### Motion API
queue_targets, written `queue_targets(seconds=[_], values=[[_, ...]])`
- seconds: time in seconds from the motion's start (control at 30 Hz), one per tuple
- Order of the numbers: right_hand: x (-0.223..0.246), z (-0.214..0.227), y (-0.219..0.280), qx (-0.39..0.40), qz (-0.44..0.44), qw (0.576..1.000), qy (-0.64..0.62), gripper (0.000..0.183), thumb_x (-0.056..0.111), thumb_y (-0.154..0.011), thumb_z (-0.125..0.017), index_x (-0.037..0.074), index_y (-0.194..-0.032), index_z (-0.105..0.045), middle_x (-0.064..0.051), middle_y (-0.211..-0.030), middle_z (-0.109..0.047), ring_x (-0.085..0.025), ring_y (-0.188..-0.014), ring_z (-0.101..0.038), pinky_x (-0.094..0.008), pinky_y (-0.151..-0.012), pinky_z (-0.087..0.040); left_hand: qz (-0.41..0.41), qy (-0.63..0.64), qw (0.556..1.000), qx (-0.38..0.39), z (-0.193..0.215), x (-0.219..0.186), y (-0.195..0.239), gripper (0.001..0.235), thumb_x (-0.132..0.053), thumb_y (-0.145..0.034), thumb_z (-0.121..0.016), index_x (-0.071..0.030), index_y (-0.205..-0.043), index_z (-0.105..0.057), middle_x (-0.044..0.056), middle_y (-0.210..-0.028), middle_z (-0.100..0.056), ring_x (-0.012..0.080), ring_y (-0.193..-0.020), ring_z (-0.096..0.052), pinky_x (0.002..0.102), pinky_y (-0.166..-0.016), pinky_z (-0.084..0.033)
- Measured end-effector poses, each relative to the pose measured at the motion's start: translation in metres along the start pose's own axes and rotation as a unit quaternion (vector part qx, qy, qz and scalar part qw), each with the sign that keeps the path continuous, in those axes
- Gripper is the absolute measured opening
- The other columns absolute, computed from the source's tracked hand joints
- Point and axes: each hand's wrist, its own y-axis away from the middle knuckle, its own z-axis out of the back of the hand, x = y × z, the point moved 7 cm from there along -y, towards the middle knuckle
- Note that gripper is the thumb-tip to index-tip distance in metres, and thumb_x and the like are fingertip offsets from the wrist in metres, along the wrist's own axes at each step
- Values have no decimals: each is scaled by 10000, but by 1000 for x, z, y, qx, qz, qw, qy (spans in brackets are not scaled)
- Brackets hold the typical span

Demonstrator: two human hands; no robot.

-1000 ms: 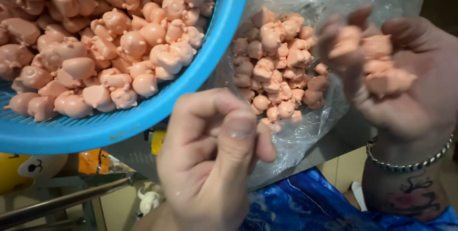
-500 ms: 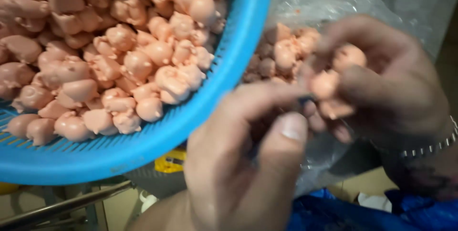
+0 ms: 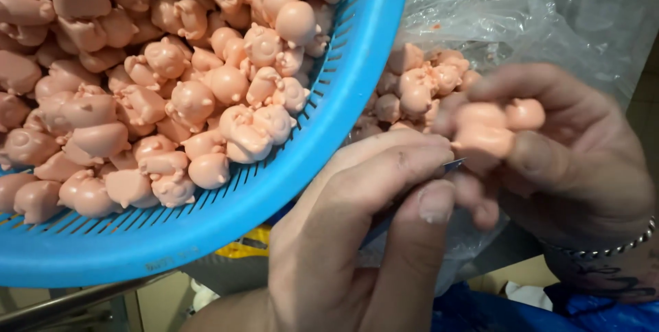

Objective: Trim excess plastic flashing from small toy figurines using a utility blade.

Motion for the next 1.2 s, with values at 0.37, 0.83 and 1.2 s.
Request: queue_targets(seconds=[0.37, 0.83, 1.2], values=[[-2, 5, 12, -31, 21, 984, 176, 381, 0, -853, -739, 132, -1202, -664, -246, -1286, -701, -214, -700, -797, -222, -509, -727, 51, 54, 997, -1, 9, 6, 0, 187, -83, -1032, -546, 60, -1142, -596, 228, -1221, -673, 223, -836, -759, 308, -785, -706], [-9, 6, 37, -29, 145, 914, 378, 509, 92, -973, -685, 297, -1420, -555, -160, -1388, -660, -136, -1097, -779, -193, -979, -735, 217, 200, 952, -87, 5, 25, 19, 140, 0, -931, -646, 114, -1011, -634, 293, -1133, -726, 193, -726, -676, 232, -611, -591], [-9, 6, 39, -53, 203, 865, 455, 489, 150, -1006, -679, 281, -1437, -488, -161, -1379, -634, -152, -1159, -732, -229, -1049, -712, 226, 243, 942, -47, 2, 29, 19, 130, -1, -971, -597, 109, -1038, -584, 334, -1259, -668, 179, -725, -644, 222, -624, -569]])
